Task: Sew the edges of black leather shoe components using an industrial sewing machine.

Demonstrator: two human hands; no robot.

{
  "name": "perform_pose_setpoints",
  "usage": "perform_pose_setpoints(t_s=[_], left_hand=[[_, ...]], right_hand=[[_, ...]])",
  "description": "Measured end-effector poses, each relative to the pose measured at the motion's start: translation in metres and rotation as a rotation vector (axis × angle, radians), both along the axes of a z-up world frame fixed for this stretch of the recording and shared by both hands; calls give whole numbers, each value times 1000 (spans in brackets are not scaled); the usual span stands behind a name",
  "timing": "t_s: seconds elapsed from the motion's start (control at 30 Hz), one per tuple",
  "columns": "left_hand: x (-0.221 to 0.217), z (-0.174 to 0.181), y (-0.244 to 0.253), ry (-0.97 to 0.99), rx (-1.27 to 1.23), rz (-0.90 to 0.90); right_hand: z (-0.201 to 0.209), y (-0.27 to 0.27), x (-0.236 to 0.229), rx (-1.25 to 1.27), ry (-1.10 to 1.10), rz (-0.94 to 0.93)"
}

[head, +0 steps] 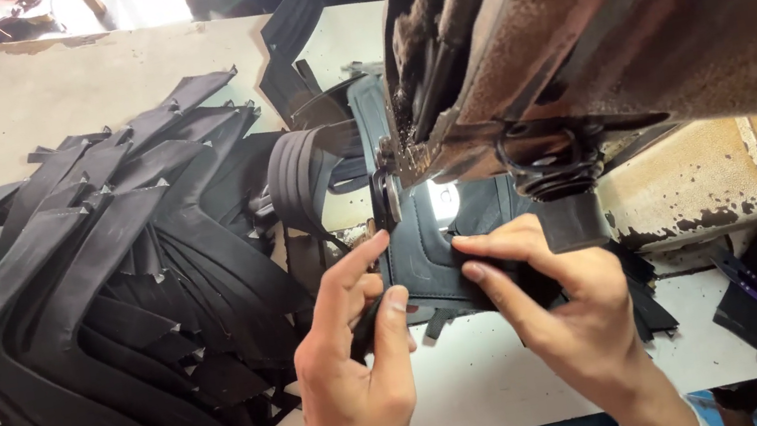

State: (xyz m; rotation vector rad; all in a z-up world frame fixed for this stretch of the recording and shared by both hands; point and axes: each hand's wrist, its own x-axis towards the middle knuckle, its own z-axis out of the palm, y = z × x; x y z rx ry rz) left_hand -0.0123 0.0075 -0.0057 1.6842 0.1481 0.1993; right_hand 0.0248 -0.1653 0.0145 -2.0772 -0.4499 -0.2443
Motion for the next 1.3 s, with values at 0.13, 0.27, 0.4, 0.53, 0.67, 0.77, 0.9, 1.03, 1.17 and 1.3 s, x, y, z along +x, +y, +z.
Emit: perform_pose_setpoints(t_s=[0.13, 0.27, 0.4, 0.53, 0.67, 0.77, 0.9, 1.03, 1.17, 1.3], left_hand=[[18, 5, -2, -18, -65, 16], [32, 5, -3, 37, -153, 28], [49, 8, 2, 24, -82, 33], [66, -1, 2, 29, 21, -2], [57, 8, -11, -178, 104, 40], [33, 3, -20, -150, 66, 25], [-7, -18, -15, -66, 86, 14], [-27, -22, -7, 70, 95, -4], [-25, -11, -2, 149, 86, -27], [-12, -5, 1, 108, 62, -45]], right_hand=[[2, -1, 16, 23, 17, -2], [4, 0, 27, 68, 100, -31], [1, -1, 27, 35, 123, -75], [-18, -2, 10, 111, 166, -97], [-37, 14, -15, 275, 284, -135], [-40, 17, -16, 375, 299, -120], [-39, 16, -18, 360, 338, -109], [-38, 20, -20, 371, 400, -107], [-44, 24, -25, 409, 371, -96], [-37, 21, -26, 424, 381, -104]])
